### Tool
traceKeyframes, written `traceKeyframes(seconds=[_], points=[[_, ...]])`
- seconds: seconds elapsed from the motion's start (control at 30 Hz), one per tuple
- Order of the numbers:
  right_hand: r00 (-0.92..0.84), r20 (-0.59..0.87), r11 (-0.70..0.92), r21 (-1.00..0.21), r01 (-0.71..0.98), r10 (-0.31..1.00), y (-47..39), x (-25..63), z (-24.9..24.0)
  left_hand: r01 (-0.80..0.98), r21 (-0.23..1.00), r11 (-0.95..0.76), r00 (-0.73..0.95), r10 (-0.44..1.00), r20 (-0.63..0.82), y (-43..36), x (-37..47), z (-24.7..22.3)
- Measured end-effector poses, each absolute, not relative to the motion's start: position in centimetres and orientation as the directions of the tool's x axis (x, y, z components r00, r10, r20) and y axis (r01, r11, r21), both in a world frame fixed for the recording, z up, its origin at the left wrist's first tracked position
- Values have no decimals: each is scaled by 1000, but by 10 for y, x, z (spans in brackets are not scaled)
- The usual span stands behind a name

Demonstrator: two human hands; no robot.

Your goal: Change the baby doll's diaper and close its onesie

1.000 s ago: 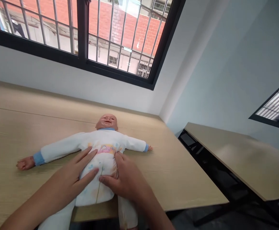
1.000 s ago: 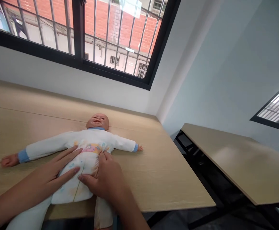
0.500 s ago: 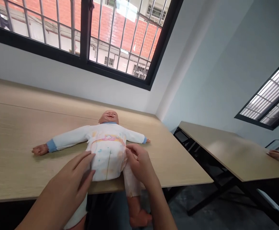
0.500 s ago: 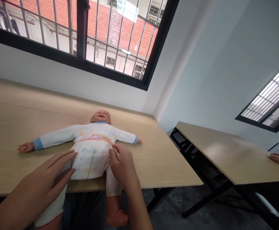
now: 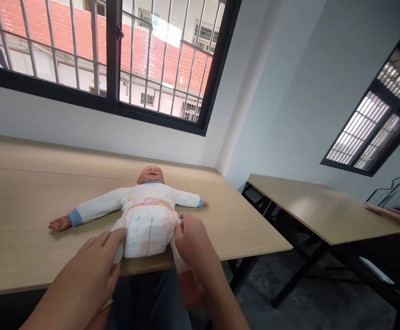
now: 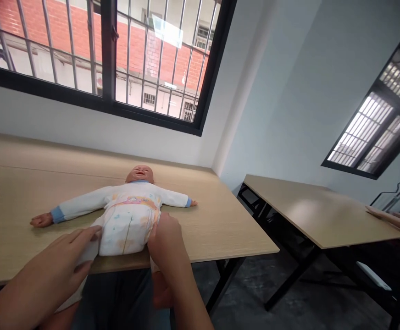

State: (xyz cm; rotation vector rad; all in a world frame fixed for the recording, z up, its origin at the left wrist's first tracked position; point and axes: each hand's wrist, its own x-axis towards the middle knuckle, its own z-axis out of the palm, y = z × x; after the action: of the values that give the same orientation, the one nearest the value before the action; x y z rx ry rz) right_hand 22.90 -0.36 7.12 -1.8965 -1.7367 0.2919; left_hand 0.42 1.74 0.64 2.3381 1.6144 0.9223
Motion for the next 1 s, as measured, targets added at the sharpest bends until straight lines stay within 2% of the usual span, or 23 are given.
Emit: traceKeyframes(seconds=[0.13,0.23,0.3,0.37,0.4,0.47,0.57,0.7,0.77,0.83,0.9,1.0], points=[[151,204,-18,-539,842,967,3,224,71,676,631,-381,221,921,319,36,13,23],[183,210,-2,-652,758,960,16,227,64,554,765,-328,162,944,287,53,22,28],[197,135,-4,-814,580,971,25,229,59,410,868,-280,124,960,251,63,29,26],[164,8,-39,-959,282,986,31,230,56,212,951,-224,104,973,206,70,36,20],[131,-46,-62,-991,121,990,33,230,56,123,973,-194,100,978,182,72,39,17],[58,-99,-91,-989,-120,993,35,228,57,6,990,-141,97,985,139,74,44,13],[-61,-108,-120,-958,-259,992,36,222,58,-98,993,-72,115,990,83,70,47,14],[-132,-94,-130,-944,-304,987,41,218,56,-210,978,-17,140,989,48,65,46,18],[-110,-120,-145,-954,-263,987,43,221,55,-237,972,-4,157,987,43,65,44,16],[-15,-123,-124,-983,-132,992,41,225,56,-250,968,6,170,985,37,67,42,13],[103,-47,-53,-997,49,994,38,227,57,-262,965,18,176,984,29,67,41,11],[84,25,9,-983,186,996,31,223,61,-295,955,43,184,983,13,65,40,14]])
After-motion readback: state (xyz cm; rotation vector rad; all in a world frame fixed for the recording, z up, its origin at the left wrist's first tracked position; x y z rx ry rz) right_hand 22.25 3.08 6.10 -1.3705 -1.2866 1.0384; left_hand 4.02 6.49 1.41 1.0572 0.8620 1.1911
